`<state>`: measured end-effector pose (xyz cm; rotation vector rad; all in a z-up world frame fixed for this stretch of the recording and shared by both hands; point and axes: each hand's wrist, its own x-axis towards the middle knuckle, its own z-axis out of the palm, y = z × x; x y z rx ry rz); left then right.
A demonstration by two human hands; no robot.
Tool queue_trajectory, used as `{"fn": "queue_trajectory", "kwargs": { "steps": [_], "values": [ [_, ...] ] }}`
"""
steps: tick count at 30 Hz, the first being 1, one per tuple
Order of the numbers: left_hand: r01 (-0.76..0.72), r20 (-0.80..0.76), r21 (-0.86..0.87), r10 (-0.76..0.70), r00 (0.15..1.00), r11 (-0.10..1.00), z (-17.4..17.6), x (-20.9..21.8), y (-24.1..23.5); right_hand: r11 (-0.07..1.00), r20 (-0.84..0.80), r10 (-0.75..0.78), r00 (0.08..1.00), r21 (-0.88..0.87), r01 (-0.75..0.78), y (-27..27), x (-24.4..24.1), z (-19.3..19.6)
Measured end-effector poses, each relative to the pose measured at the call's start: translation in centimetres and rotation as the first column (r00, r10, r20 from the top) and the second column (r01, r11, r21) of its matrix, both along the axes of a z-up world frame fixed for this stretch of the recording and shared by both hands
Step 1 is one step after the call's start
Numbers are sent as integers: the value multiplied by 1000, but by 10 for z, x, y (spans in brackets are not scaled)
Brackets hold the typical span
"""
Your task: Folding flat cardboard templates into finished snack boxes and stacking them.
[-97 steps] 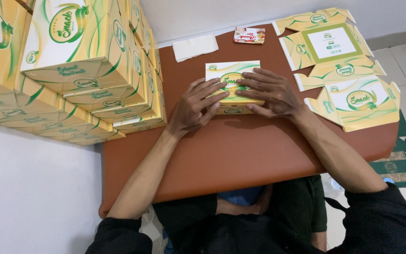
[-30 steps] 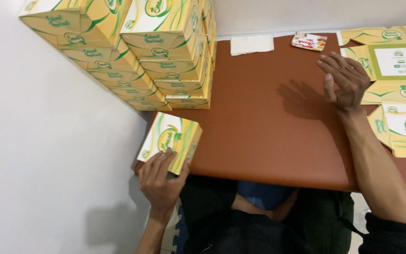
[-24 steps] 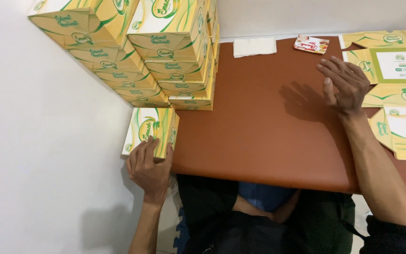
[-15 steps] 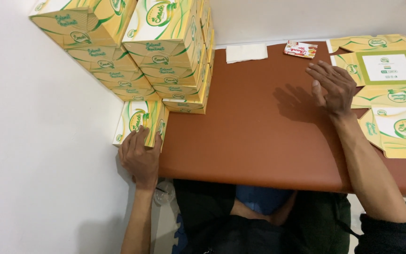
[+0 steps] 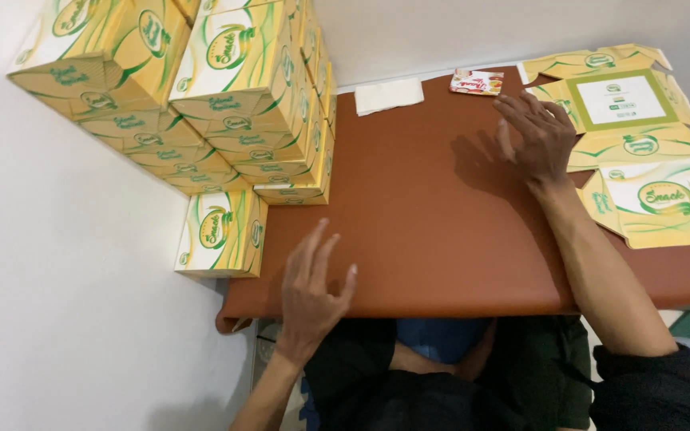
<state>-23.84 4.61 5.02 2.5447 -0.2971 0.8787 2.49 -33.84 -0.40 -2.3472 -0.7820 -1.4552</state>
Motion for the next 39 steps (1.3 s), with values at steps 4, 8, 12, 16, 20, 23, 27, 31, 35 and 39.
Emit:
{"fn": "queue_trajectory", "kwargs": {
  "steps": [4,8,12,16,20,23,27,31,35,39],
  "values": [
    [308,-203,55,-292,935,950,1,49,-36,869,-140,-495,857,-91,487,-6,-11,2],
    [448,-255,220,-392,884,867,-2,119,-68,701,-646,-630,431,-233,674,-29,-10,-3],
    [441,-235,301,-382,894,846,-39,194,-86,707,-821,-516,245,-246,663,-65,8,-14],
    [487,-218,201,-446,868,850,-58,216,-91,738,-776,-562,285,-316,596,-56,-4,7],
    [537,-206,157,-505,838,828,-61,217,-84,738,-709,-607,359,-336,585,-62,6,-4],
    [582,-253,136,-540,802,801,-45,211,-81,707,-674,-666,319,-436,557,-66,18,-32],
    [599,-254,105,-561,788,794,-44,211,-76,700,-606,-690,395,-421,577,-57,23,-33],
    [608,-264,88,-570,778,789,-37,209,-72,710,-593,-680,431,-383,591,-91,34,-43],
    [618,-271,73,-581,767,783,-46,211,-70,745,-642,-618,454,-293,600,-92,21,-20],
    [617,-278,62,-580,766,785,-42,209,-67,791,-652,-535,537,-165,589,-75,3,3]
  ]
}}
